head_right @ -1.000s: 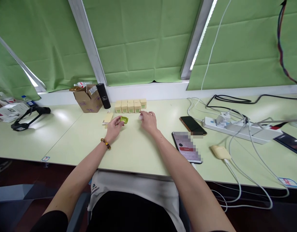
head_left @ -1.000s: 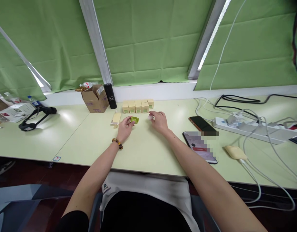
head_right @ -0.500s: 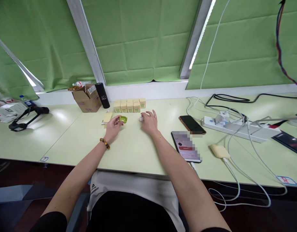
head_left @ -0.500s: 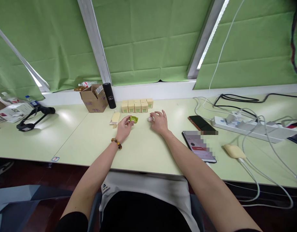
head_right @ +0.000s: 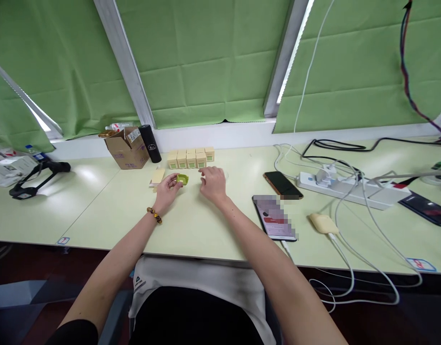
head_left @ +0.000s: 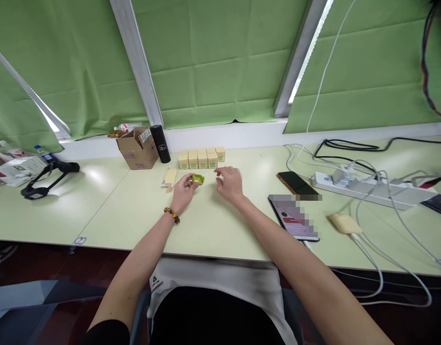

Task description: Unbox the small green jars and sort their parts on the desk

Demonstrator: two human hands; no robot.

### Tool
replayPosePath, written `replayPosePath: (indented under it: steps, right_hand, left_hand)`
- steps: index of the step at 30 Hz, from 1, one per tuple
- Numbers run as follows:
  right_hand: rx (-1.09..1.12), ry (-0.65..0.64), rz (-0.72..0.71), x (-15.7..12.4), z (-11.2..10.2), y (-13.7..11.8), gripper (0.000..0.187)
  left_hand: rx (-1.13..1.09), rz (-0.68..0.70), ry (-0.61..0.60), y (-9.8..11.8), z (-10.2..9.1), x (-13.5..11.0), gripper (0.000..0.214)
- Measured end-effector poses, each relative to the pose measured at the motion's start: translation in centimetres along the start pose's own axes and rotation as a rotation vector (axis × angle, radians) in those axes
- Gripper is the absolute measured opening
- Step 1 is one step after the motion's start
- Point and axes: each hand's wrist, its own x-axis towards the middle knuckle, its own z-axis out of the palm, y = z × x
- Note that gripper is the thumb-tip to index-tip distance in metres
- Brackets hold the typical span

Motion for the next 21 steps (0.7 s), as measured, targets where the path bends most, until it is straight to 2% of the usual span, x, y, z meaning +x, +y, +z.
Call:
replayPosePath:
  steps: [3,5,8,11,18,21]
  right_hand:
    - [0.138,-0.202,0.107,-1.0,1.0,-2.5,0.044]
    - [0.265,-0.237,0.169,-2.0,1.7,-3.6,0.053]
    - [0.477,-0.18,0.24,-3.1,2.4,-4.1,0.062]
    - [0.622,-0.122,0.238,-3.4,2.4,-3.8,0.062]
    - [0.595,-0.03,0.059,-3.2,1.5,-3.7,0.04]
    - [0.622,-0.01,0.047,-3.2,1.3,-3.9,0.041]
  left_hand:
    - [-0.04,0.007,-0.023,0.2,0.1,0.0,0.05]
    - [-0.053,0.021,-0.044,0.3,0.1,0.0,0.052]
    - [-0.096,0.029,-0.085,0.6,0.1,-0.1,0.054]
    - [-0.15,0.019,-0.131,0.9,0.2,-0.3,0.053]
    - [-0.112,0.01,-0.16,1.3,0.5,-0.7,0.05]
    - [-0.036,0.024,-0.143,1.1,0.4,-0.6,0.052]
